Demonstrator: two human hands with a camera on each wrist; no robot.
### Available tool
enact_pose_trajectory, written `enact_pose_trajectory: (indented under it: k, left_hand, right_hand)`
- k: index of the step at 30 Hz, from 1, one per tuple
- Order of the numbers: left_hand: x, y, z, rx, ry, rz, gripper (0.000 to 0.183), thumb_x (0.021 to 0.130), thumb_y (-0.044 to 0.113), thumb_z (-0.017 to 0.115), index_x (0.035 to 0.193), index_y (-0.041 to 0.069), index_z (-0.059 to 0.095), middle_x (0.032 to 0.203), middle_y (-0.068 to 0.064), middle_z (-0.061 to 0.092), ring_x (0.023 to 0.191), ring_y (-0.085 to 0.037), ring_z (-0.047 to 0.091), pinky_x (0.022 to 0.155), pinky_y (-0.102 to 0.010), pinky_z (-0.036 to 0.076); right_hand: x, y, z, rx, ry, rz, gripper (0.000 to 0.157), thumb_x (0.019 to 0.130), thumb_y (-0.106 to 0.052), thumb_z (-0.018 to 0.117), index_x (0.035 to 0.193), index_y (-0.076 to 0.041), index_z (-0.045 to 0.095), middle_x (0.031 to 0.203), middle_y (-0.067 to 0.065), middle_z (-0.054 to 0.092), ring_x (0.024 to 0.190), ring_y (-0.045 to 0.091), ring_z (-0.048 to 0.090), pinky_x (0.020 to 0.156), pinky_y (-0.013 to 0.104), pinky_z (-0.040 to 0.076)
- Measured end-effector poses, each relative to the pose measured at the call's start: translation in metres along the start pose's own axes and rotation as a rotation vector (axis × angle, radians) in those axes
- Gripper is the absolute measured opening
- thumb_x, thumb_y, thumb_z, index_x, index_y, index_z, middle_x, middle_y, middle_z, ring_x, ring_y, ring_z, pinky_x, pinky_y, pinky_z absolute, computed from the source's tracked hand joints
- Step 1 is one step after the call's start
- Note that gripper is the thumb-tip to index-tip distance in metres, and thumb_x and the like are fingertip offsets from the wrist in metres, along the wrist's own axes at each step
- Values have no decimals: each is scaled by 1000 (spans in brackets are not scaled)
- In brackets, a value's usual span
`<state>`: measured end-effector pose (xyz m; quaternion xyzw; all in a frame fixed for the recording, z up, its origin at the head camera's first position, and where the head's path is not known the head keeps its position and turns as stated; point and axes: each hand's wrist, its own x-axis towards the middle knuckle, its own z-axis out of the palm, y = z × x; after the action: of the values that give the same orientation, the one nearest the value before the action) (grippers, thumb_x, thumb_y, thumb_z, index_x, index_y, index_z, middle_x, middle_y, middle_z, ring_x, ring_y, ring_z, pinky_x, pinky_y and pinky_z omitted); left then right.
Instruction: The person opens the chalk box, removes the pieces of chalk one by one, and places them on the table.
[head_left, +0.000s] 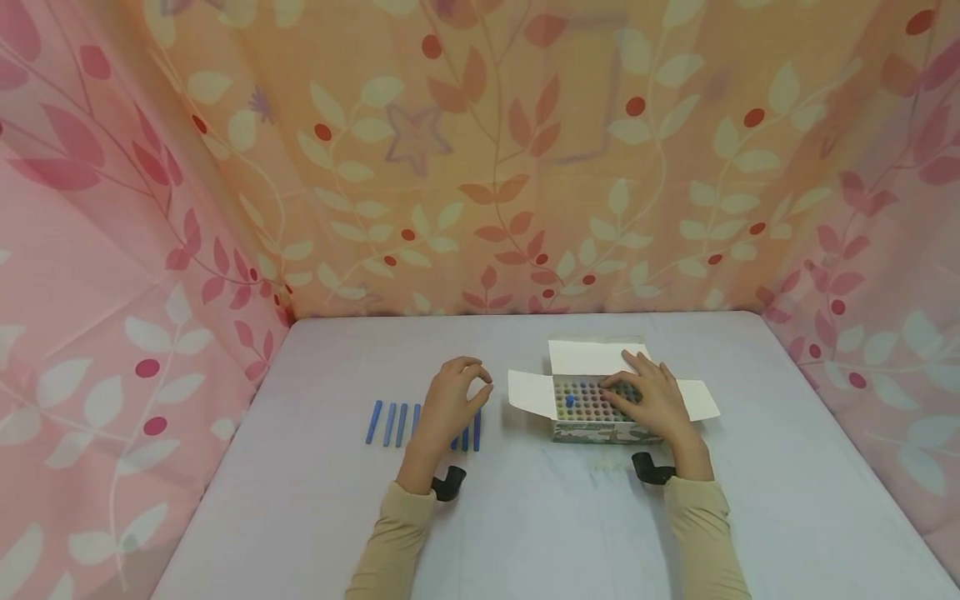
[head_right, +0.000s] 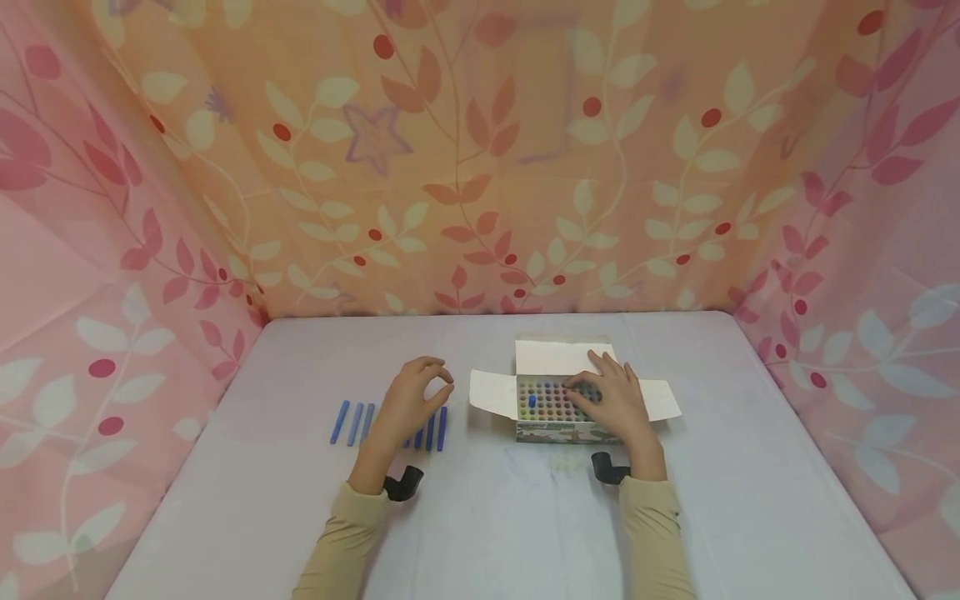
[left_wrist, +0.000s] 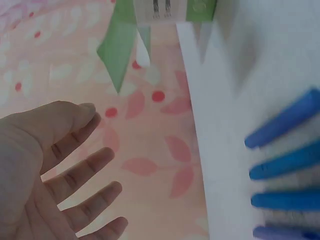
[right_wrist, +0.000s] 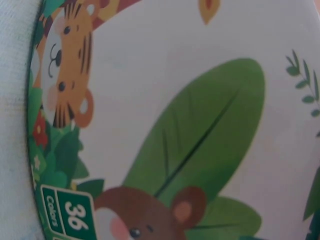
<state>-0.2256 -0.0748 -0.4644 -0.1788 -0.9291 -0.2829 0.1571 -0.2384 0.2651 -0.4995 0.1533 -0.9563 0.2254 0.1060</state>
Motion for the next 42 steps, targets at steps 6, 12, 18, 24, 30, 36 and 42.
enact_pose_trajectory:
  k: [6, 12, 18, 24, 30, 36, 42]
  left_hand:
    - [7, 25, 11, -27, 32, 137, 8, 84, 18, 68, 90, 15, 65, 114, -4, 60, 113, -24, 53, 95, -40, 44]
    - [13, 47, 23, -18, -34, 202, 9, 86, 22, 66, 93, 16, 65, 115, -3, 59, 116, -21, 51, 101, -36, 40]
    - [17, 63, 39, 36, -108, 227, 9, 86, 24, 65, 94, 20, 66, 118, 0, 58, 120, -19, 48, 103, -34, 38]
    - [21, 73, 52, 70, -128, 257, 12, 86, 26, 65, 95, 19, 67, 119, 0, 57, 120, -19, 48, 103, -34, 37]
    - [22, 77, 65, 76, -145, 245, 16, 85, 25, 66, 98, 16, 68, 119, -2, 57, 119, -21, 48, 101, -32, 39]
    - [21, 75, 75, 79, -112, 229, 17, 82, 23, 70, 97, 13, 67, 116, -5, 57, 116, -23, 49, 94, -30, 44]
    - [22, 74, 76, 92, -106, 209, 13, 83, 26, 69, 91, 16, 68, 118, -4, 57, 116, -22, 50, 91, -29, 46]
  right_hand:
    - [-2, 1, 0, 1, -7, 9, 18, 81, -40, 69, 93, -27, 68, 144, 20, 36, 134, 44, 24, 106, 64, 10]
    - [-3, 0, 1, -2, -3, 8, 17, 81, -39, 69, 93, -27, 68, 144, 20, 36, 134, 44, 24, 105, 64, 11]
    - [-3, 1, 2, -4, 0, 13, 18, 81, -41, 69, 93, -28, 68, 144, 20, 36, 134, 43, 24, 105, 65, 11]
    - [-3, 1, 2, -2, 5, 13, 17, 80, -39, 70, 93, -27, 68, 144, 20, 36, 134, 44, 25, 105, 65, 11]
    - [-2, 0, 0, -2, 10, 10, 16, 80, -38, 70, 92, -27, 68, 144, 20, 36, 134, 44, 24, 105, 65, 11]
    - [-1, -2, 0, 1, 9, 5, 18, 80, -38, 70, 92, -25, 68, 143, 21, 36, 134, 45, 24, 105, 65, 10]
    - [0, -2, -1, -4, 12, 4, 17, 80, -39, 70, 92, -26, 68, 143, 21, 37, 134, 44, 24, 106, 64, 10]
